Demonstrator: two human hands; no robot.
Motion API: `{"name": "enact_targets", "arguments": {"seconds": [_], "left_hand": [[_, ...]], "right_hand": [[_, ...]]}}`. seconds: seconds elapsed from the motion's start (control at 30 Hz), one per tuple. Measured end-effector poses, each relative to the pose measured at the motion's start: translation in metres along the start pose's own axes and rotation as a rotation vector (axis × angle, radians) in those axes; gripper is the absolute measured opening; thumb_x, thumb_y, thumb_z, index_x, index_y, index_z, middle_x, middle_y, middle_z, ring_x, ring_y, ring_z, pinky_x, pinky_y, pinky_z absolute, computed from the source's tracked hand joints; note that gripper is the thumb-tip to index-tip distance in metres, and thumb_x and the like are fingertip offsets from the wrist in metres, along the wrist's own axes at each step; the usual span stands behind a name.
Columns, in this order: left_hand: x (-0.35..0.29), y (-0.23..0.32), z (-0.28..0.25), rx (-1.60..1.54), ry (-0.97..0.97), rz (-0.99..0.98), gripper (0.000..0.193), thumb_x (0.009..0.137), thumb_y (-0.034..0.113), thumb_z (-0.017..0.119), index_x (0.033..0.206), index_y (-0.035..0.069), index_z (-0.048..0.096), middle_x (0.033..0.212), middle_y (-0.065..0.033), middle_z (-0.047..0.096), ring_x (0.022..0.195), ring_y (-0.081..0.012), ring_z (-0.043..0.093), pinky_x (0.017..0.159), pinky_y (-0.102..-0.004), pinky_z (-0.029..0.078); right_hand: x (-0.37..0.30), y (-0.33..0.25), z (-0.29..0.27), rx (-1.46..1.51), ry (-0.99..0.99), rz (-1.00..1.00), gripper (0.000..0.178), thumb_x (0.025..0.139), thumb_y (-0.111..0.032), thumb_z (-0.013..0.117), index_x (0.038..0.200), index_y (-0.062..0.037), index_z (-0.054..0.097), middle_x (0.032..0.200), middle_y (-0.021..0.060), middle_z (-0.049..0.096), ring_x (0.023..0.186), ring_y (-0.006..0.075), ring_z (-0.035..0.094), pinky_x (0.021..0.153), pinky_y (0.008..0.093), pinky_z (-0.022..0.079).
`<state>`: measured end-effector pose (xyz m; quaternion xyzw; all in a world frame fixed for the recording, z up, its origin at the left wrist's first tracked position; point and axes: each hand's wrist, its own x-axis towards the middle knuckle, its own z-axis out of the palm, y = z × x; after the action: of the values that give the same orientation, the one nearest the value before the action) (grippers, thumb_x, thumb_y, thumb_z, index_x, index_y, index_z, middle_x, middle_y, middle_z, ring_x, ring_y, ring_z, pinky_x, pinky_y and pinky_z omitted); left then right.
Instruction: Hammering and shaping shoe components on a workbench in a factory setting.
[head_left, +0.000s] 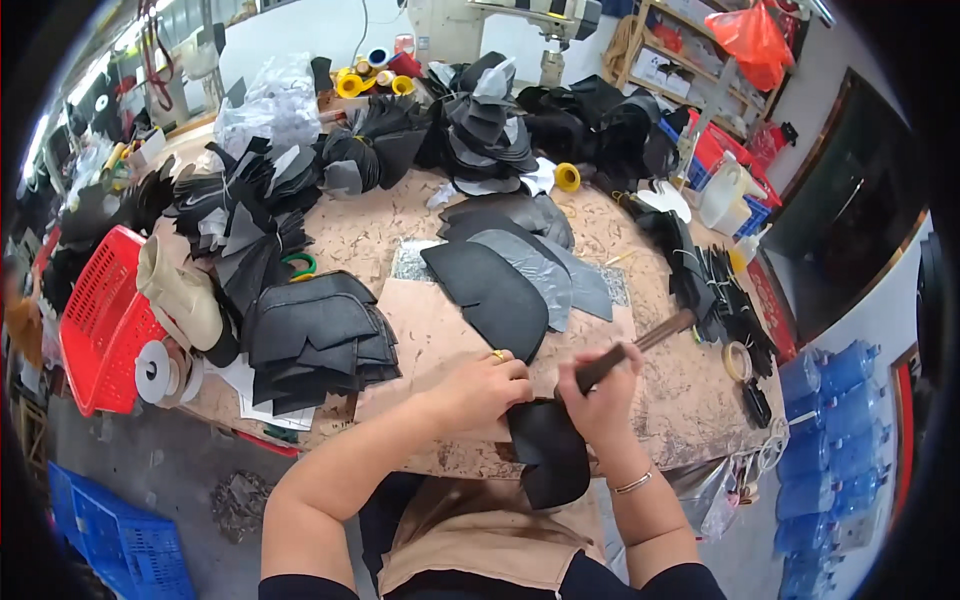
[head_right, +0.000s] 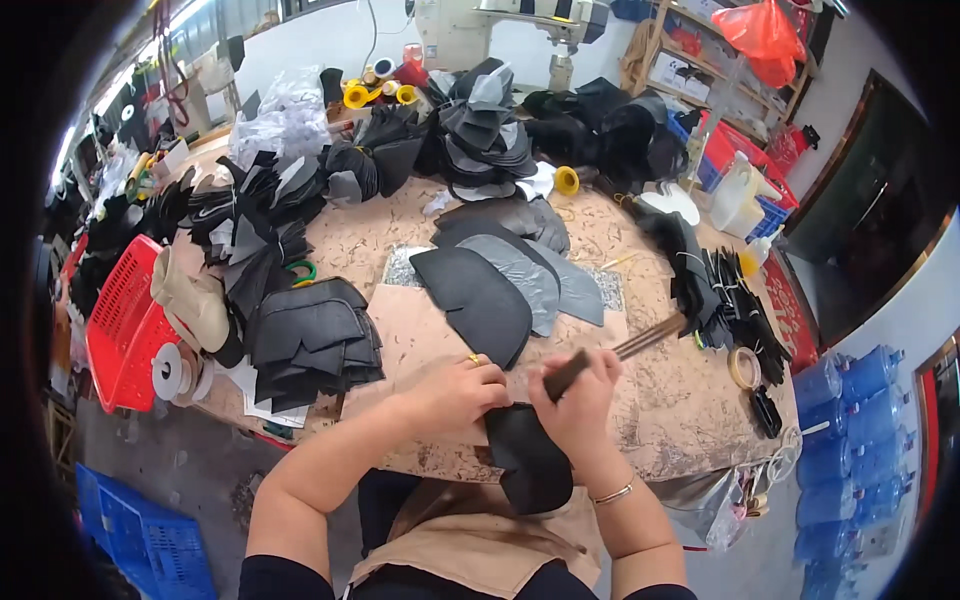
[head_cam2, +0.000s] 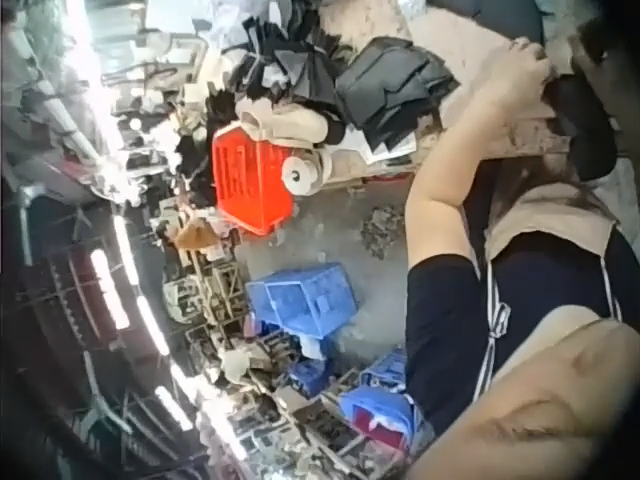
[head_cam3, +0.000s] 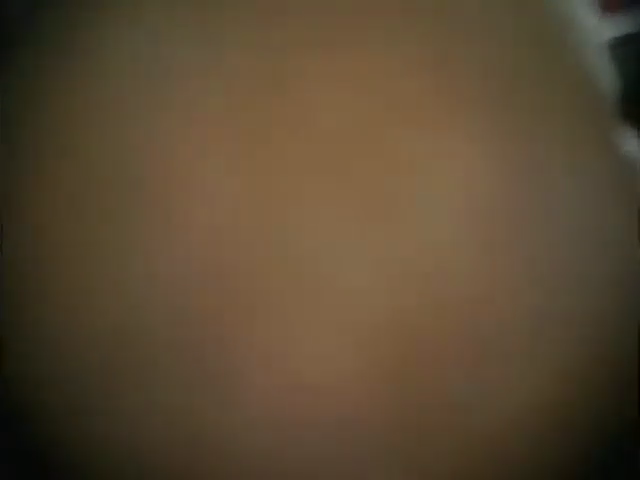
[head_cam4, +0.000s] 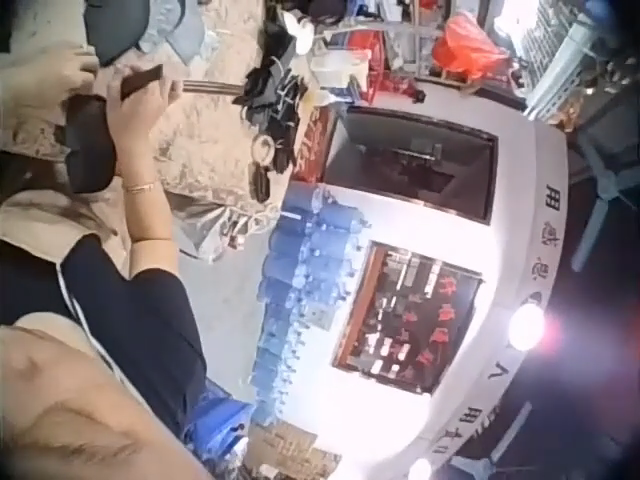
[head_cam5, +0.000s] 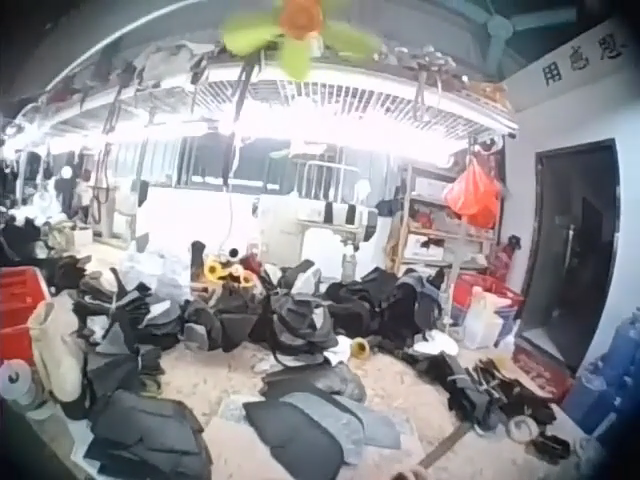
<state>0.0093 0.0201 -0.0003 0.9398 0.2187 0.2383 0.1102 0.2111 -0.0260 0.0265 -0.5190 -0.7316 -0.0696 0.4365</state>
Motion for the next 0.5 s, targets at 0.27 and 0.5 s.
{"name": "enact_targets", "arguments": {"seconds": [0.27, 0.5], "left_hand": [[-0.003, 0.005, 0.004, 0.082, -0.012, 0.0, 0.026, 0.075, 0.012, 0.066, 0.1, 0.013, 0.064, 0.1, -0.0055, 0.058, 0.096, -0.0277, 0.059, 0.085, -0.0389, 0.047], [-0.005, 0.008, 0.001, 0.015, 0.071, -0.127, 0.026, 0.075, 0.015, 0.066, 0.101, 0.013, 0.064, 0.098, -0.006, 0.058, 0.093, -0.0263, 0.06, 0.082, -0.0401, 0.047]], "right_hand": [[0.004, -0.006, 0.009, 0.013, 0.054, -0.005, 0.018, 0.074, -0.019, 0.075, 0.078, -0.0091, 0.061, 0.075, 0.0011, 0.061, 0.079, 0.0236, 0.056, 0.086, 0.0403, 0.035], [0.001, -0.01, 0.016, -0.032, 0.05, -0.041, 0.018, 0.075, -0.017, 0.075, 0.078, -0.0084, 0.059, 0.075, 0.0023, 0.06, 0.077, 0.025, 0.055, 0.083, 0.0402, 0.037]]}}
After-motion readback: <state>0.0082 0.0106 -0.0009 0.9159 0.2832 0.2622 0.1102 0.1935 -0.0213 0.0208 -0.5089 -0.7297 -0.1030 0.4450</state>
